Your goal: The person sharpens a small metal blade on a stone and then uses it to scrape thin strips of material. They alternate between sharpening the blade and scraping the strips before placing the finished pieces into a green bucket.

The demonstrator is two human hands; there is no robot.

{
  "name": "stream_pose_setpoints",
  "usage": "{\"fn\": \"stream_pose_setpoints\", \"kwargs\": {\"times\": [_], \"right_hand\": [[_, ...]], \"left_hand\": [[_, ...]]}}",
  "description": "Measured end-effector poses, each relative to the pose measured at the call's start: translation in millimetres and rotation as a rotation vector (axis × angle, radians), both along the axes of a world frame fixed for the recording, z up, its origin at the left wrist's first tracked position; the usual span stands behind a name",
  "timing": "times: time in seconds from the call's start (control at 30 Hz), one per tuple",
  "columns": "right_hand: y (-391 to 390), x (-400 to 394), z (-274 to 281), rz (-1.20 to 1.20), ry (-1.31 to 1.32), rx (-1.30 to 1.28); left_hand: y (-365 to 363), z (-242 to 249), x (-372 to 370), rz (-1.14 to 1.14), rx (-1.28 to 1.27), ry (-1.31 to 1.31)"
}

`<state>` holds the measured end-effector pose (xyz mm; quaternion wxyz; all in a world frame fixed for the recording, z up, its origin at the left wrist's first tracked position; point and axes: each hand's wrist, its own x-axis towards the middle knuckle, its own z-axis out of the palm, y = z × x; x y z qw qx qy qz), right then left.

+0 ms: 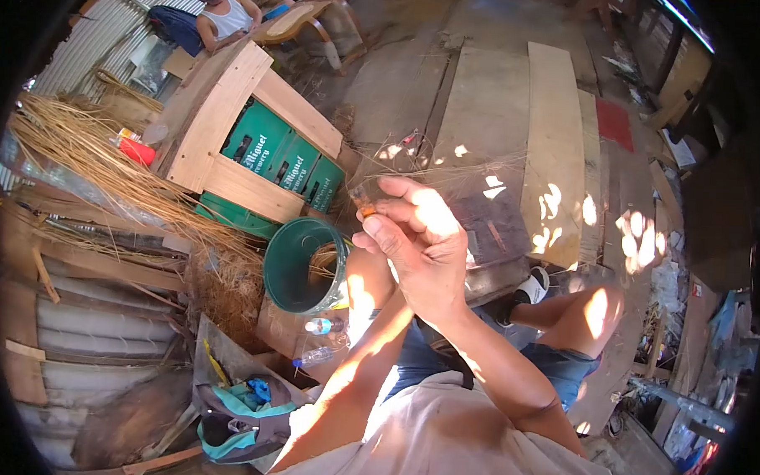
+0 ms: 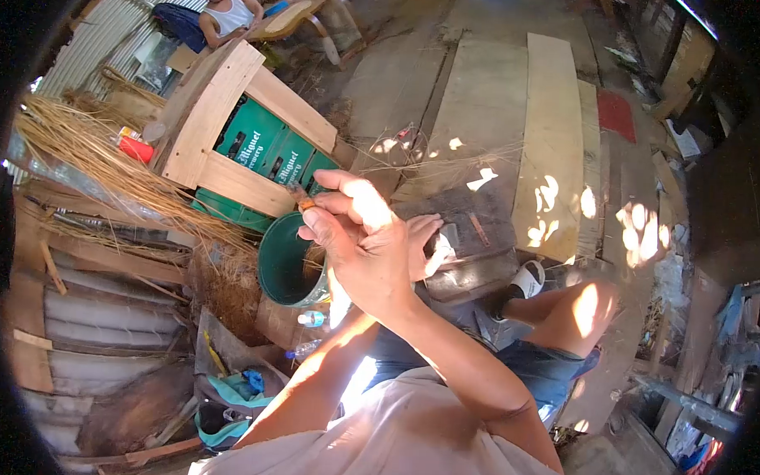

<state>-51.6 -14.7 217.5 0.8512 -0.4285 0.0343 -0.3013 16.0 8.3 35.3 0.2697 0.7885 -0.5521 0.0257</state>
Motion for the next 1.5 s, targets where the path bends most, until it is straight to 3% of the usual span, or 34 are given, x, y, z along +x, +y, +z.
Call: {"fn": "stream_pose_setpoints", "kwargs": {"times": [0.1,0.23,0.27,0.3,0.33,0.37,0.47,0.5,0.57,0.7,0.77,0.8,0.9,0.97,1.17,1.5], "right_hand": [[5.2,-7.1,-2.9,0.015,-0.032,0.005],[22.9,-12.5,1.6,0.085,-0.163,0.127],[25.1,-16.8,9.7,0.124,-0.074,0.078],[29.3,-18.8,15.6,0.165,0.013,0.026],[36.8,-16.9,16.8,0.222,-0.03,0.073],[44.2,-18.5,22.2,0.255,-0.042,0.071],[79.8,-29.2,45.1,0.438,-0.012,-0.069],[93.8,-36.1,50.0,0.562,-0.072,-0.047],[128.1,-48.5,53.3,0.67,-0.117,-0.022],[175.4,-73.5,53.0,0.814,-0.203,-0.022],[196.0,-86.2,52.3,0.811,-0.136,-0.133],[209.2,-89.3,47.7,0.749,-0.228,-0.165],[220.2,-100.1,52.6,0.726,-0.332,-0.232],[224.2,-107.0,52.2,0.705,-0.165,-0.525],[237.8,-116.0,49.6,0.815,-0.103,-0.489],[241.1,-122.0,38.1,0.93,-0.082,-0.319]], "left_hand": [[11.8,19.6,-2.4,0.032,-0.075,0.031],[59.6,42.7,17.1,0.308,-0.646,0.77],[75.8,50.1,24.1,0.373,-0.795,0.948],[89.6,78.7,25.2,0.437,-0.949,1.124],[116.2,109.7,20.2,0.309,-1.098,1.183],[138.0,174.0,-2.2,0.174,-1.248,1.23],[205.3,240.1,-44.3,0.113,-1.084,0.839],[226.5,251.0,-58.1,0.155,-0.994,0.778],[248.2,272.0,-96.0,0.376,-1.123,0.763],[306.8,258.4,-137.5,0.225,-1.25,0.893],[311.2,249.0,-153.5,0.244,-1.475,0.86],[314.7,242.9,-162.2,0.315,-1.528,0.812],[345.3,214.9,-180.4,0.259,-1.565,0.83],[348.1,210.9,-191.8,0.257,-1.611,0.82],[346.0,205.7,-201.6,0.176,-1.718,0.803],[344.5,199.9,-209.1,0.368,-1.72,0.786]]}}
